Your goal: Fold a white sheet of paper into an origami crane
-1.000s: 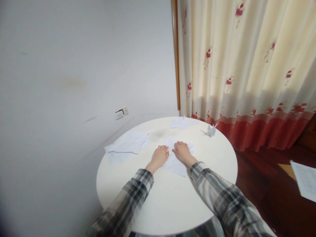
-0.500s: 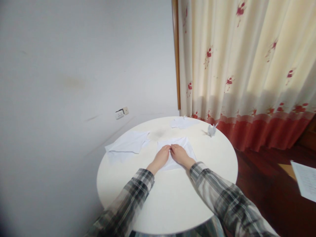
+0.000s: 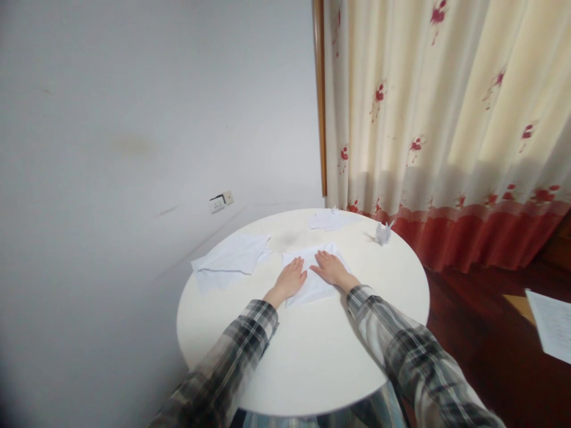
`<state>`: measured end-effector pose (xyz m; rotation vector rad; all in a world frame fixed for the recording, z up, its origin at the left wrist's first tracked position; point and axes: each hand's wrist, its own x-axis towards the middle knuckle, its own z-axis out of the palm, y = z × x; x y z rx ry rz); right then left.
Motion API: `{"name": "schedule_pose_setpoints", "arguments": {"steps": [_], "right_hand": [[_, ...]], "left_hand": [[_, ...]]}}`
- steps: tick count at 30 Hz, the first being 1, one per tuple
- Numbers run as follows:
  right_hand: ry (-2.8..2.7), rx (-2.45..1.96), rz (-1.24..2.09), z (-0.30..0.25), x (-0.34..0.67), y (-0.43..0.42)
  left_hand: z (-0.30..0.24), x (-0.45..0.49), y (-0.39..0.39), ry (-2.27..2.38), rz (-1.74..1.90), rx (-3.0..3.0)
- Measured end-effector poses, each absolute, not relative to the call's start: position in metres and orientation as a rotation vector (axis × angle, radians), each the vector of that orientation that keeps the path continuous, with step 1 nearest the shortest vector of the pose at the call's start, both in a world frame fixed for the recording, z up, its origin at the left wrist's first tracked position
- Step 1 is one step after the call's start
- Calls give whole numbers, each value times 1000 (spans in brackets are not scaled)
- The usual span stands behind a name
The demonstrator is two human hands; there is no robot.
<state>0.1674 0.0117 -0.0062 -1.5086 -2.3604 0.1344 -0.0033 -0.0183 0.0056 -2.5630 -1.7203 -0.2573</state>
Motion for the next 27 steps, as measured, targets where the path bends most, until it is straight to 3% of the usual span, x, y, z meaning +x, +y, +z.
{"name": "schedule_pose_setpoints", "arguments": {"steps": [6, 15, 22, 27], "right_hand": [[-2275, -1754, 54, 1, 188, 14], [-2154, -1582, -298, 15, 174, 4], [-2308, -1199, 92, 1, 145, 2], [-2394, -1214, 110, -11, 146, 9]], "left_hand": [[8, -2, -22, -1692, -233, -2505], [27, 4, -37, -1651, -323, -2343], [21, 10, -31, -1675, -433, -2325], [-5, 5, -13, -1579, -426, -2592]]}}
